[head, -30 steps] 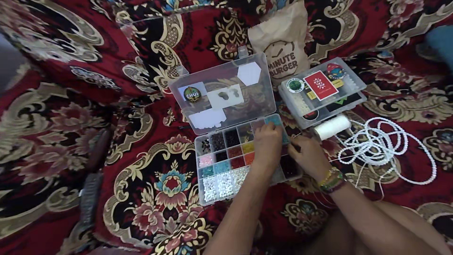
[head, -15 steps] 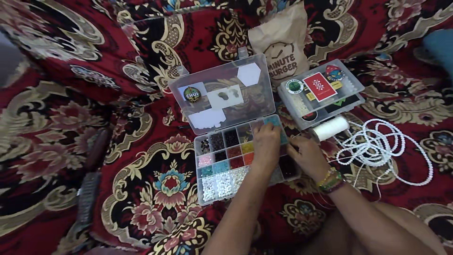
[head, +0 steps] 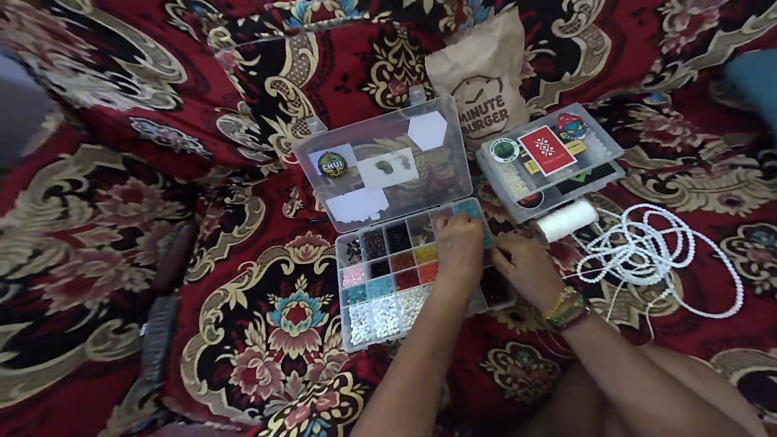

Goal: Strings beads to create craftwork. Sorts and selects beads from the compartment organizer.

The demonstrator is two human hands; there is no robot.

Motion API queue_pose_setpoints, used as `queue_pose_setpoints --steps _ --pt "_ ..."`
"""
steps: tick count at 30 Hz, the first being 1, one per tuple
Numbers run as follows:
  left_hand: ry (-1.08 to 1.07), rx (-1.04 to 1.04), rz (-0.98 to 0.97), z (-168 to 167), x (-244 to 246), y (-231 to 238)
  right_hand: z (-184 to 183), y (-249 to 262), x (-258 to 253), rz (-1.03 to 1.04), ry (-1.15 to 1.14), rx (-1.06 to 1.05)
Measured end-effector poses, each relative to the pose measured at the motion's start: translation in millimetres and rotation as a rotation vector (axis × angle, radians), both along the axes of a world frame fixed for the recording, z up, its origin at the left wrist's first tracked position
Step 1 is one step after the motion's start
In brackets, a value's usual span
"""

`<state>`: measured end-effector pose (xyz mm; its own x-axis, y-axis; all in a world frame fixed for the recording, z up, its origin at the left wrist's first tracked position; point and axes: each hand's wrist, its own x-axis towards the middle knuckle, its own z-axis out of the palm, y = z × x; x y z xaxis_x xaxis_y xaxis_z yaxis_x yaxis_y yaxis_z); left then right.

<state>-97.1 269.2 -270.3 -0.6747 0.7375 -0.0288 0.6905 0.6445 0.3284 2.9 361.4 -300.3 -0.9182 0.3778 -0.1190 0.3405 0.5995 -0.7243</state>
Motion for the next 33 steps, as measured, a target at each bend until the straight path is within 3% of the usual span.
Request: queue_pose_setpoints --steps 8,14,19,23,33 --pt "-0.067 -0.156 0.004 10.8 -3.1 5.9 -3.7 1.8 -0.7 0.013 0.040 0.037" --pt "-0.146 -0.178 -0.041 10.6 -10.1 4.3 5.7 16.6 -4.0 -0.016 -0.020 -0.132" --pt "-0.205 -0.101 -0.082 12.3 -19.1 -3.9 12.3 7.9 -18.4 -0.082 -0.092 -0.020" --pt "-0.113 0.039 -0.121 0.1 -17.7 -9.7 4.4 6.0 -18.4 -0.029 0.001 0.104" --pt "-0.170 -0.090 -0.077 11.6 -16.7 -0.7 -16.4 4.1 -16.6 -0.039 0.208 0.262"
